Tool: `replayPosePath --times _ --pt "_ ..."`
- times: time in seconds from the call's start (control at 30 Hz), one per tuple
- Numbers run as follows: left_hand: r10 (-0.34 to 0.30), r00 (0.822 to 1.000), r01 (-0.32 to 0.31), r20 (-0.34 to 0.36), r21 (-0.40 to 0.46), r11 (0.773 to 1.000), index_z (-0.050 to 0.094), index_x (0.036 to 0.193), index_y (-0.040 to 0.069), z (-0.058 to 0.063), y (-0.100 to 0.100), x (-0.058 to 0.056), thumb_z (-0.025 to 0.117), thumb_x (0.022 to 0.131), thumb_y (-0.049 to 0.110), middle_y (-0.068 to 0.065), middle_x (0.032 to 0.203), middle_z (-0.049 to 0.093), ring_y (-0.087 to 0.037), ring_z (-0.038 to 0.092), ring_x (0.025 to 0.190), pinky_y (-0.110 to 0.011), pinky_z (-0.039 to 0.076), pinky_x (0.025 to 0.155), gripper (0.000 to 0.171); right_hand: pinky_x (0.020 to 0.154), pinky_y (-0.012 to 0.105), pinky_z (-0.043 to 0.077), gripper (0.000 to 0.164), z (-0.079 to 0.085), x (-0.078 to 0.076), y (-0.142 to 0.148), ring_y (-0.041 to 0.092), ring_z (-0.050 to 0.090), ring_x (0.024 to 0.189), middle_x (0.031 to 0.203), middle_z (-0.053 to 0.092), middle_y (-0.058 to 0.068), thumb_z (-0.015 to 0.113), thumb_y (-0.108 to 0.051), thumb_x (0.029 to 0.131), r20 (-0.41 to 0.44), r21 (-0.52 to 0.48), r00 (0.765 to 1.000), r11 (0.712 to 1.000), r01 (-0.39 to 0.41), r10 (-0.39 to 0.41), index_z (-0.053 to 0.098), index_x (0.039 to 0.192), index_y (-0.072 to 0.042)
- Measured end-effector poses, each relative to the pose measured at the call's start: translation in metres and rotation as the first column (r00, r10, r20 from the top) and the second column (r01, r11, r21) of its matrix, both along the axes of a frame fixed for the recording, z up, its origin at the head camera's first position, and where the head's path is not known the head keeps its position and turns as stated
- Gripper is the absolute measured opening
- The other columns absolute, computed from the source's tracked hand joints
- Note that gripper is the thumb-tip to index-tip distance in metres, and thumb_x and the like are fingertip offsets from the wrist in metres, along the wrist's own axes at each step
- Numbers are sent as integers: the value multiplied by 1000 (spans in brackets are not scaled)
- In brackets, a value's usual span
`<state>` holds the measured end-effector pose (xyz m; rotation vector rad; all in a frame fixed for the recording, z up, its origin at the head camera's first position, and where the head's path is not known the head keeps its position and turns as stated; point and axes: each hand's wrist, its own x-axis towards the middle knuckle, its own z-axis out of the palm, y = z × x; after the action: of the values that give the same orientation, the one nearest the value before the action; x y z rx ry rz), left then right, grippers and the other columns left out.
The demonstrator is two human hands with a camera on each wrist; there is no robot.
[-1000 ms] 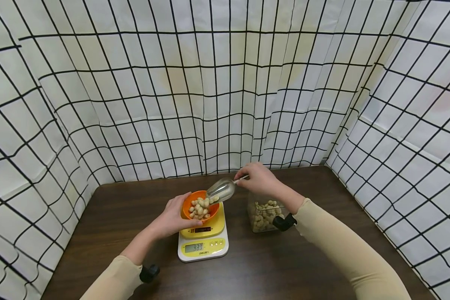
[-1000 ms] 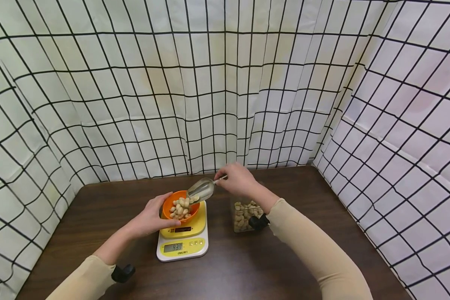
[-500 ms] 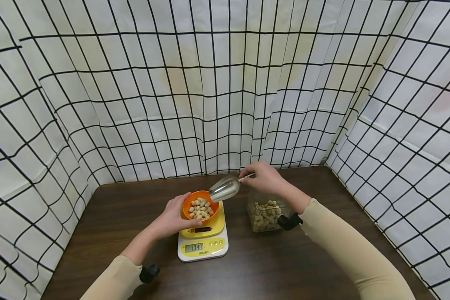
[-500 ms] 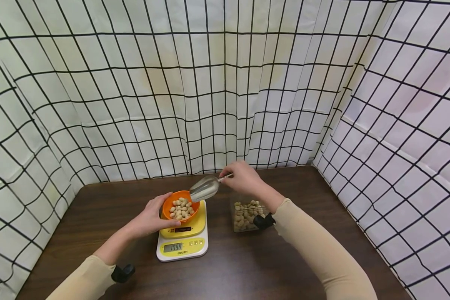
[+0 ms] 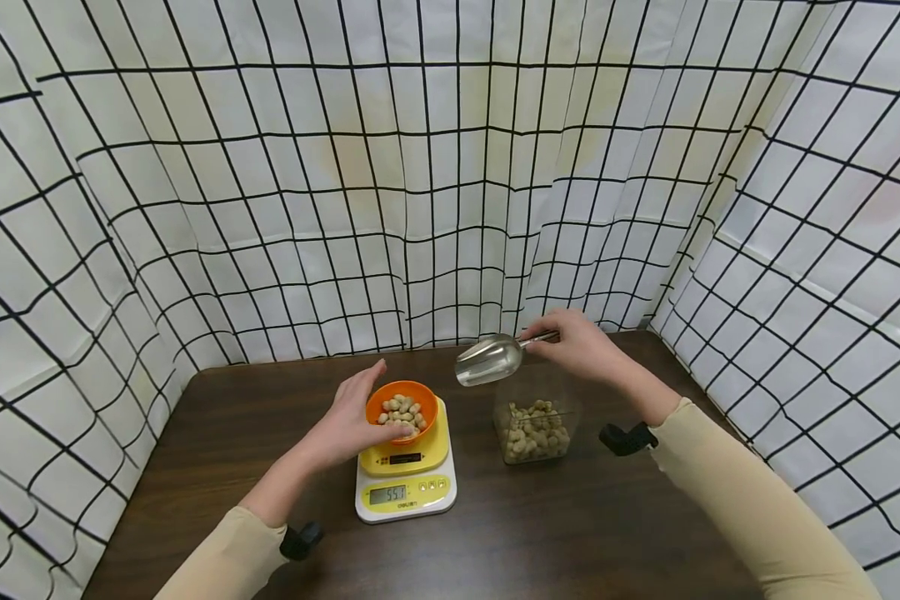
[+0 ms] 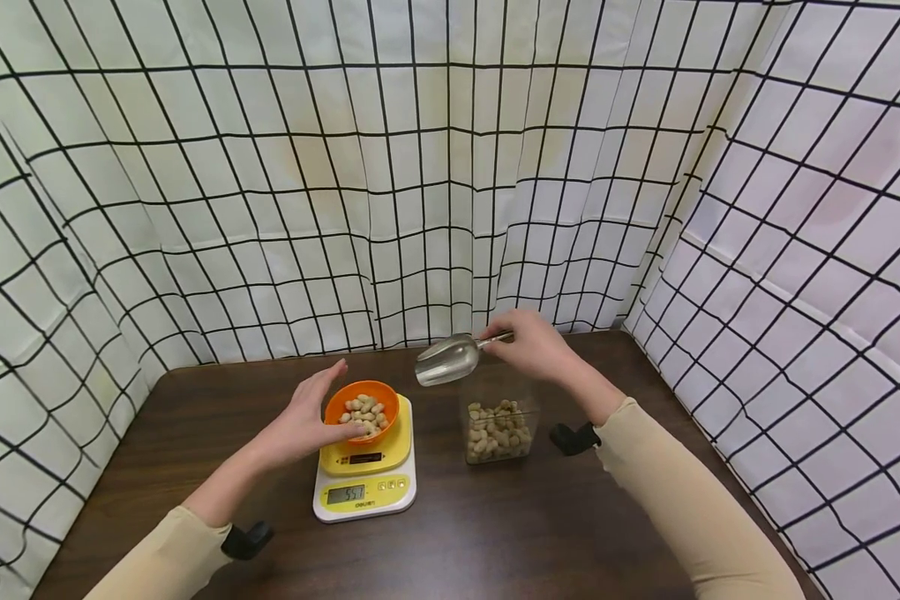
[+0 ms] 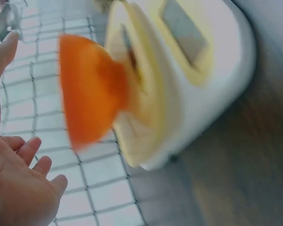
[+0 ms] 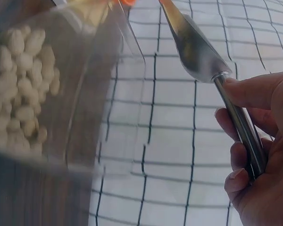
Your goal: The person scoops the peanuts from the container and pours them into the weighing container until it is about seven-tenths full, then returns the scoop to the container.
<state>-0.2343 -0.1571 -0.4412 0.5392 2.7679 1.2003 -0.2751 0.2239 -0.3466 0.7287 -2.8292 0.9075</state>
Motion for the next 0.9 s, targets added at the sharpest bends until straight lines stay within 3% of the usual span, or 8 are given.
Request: replayPosePath --times 0.23,0.43,0.6,0.9 --pt "-66 997 67 -38 25 997 18 165 23 23 29 5 84 80 56 -2 166 23 -28 14 151 -64 29 114 113 87 46 51 17 8 6 33 22 62 109 116 70 2 69 -23 100 -13 9 999 999 51 -51 76 114 -16" --pt "-129 990 131 -55 25 991 17 165 24 32 60 6 83 80 57 -1 167 22 -27 17 152 -60 30 115 113 86 45 51 15 14 10 55 21 62 104 110 70 2 70 -21 99 -47 30 997 997 67 -65 77 112 -15" --pt "-182 982 183 -53 23 983 17 165 23 28 89 4 83 80 56 -3 167 22 -28 16 153 -59 29 116 113 82 44 49 14 15 13 65 23 60 100 105 69 3 72 -18 98 -88 104 995 992 65 -56 78 109 -13" --pt "-196 979 194 55 42 980 8 166 22 11 132 -2 81 83 54 -9 170 11 -36 9 155 -60 24 118 116 86 49 45 9 6 16 61 27 58 102 104 69 1 74 -17 96 -141 311 990 950 41 4 79 103 -16"
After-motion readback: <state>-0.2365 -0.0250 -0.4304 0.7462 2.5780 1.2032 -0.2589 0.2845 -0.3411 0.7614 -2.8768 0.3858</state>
